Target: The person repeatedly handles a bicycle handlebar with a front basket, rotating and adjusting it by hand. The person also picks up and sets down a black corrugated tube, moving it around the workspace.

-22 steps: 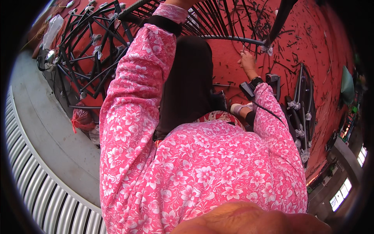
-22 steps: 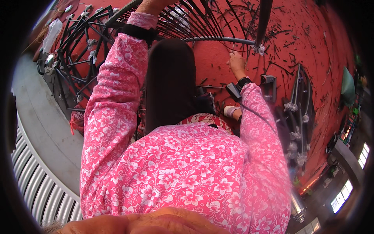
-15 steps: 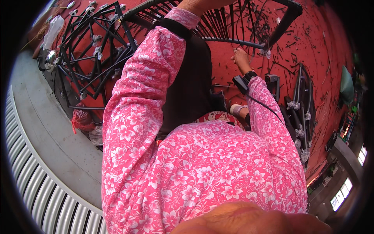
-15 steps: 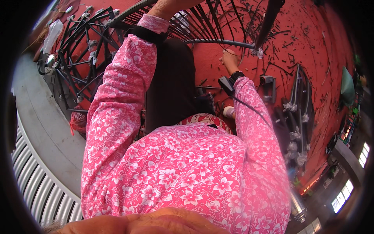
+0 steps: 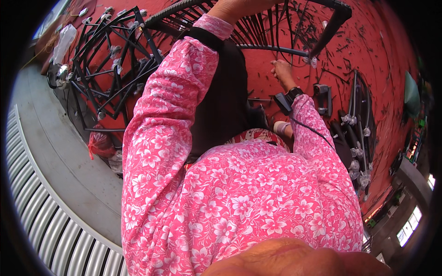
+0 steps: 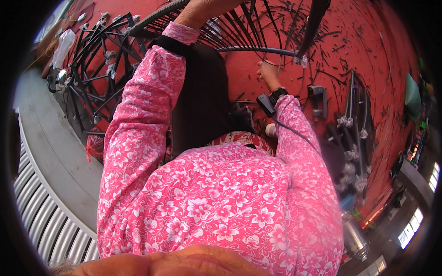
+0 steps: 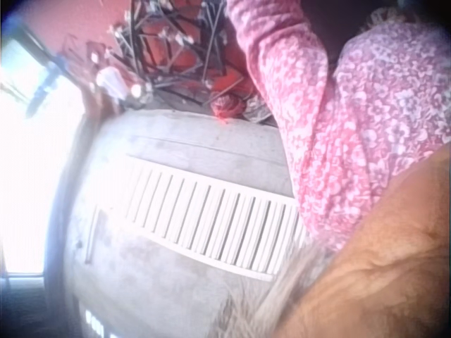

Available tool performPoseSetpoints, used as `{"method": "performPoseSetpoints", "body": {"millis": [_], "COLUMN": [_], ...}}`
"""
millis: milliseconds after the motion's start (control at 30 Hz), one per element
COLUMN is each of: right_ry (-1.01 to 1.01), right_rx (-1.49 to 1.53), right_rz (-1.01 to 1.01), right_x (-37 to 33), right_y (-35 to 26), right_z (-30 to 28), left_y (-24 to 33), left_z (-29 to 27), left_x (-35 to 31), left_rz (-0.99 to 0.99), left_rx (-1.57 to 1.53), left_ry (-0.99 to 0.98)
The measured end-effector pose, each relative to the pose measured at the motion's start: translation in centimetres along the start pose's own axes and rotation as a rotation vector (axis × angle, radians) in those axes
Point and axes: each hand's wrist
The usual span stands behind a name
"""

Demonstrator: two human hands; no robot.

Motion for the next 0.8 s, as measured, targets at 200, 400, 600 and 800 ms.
{"method": "performPoseSetpoints", "body": {"millis": [200, 400, 600, 800], "right_ry": [-0.193, -0.16, -0.035, -0.145], "right_rx": [-0.014, -0.124, -0.043, 0.138], "right_rz": [-0.175, -0.472, -0.548, -0.773], "right_x": [-10.8, -24.1, -34.1, -34.3], "right_y": [-11.8, -22.9, -29.0, -30.2], "right_z": [-2.3, -6.2, -9.9, -11.8], "left_y": [1.4, 4.1, 5.3, 8.1], "left_z": [2.2, 5.5, 6.5, 7.8], "left_x": [0.9, 0.4, -2.3, -4.9], "left_rz": [-0.118, -0.154, -0.056, -0.019], "left_rx": [0.044, 0.0, 0.054, 0.016], "left_ry": [-0.194, -0.16, -0.278, -0.492]}}
Point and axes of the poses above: each hand's wrist, its own x-axis towards the middle knuckle, its own z-axis out of the palm, y = z × x, and after that the axes turned 6 degrees about x, right-handed
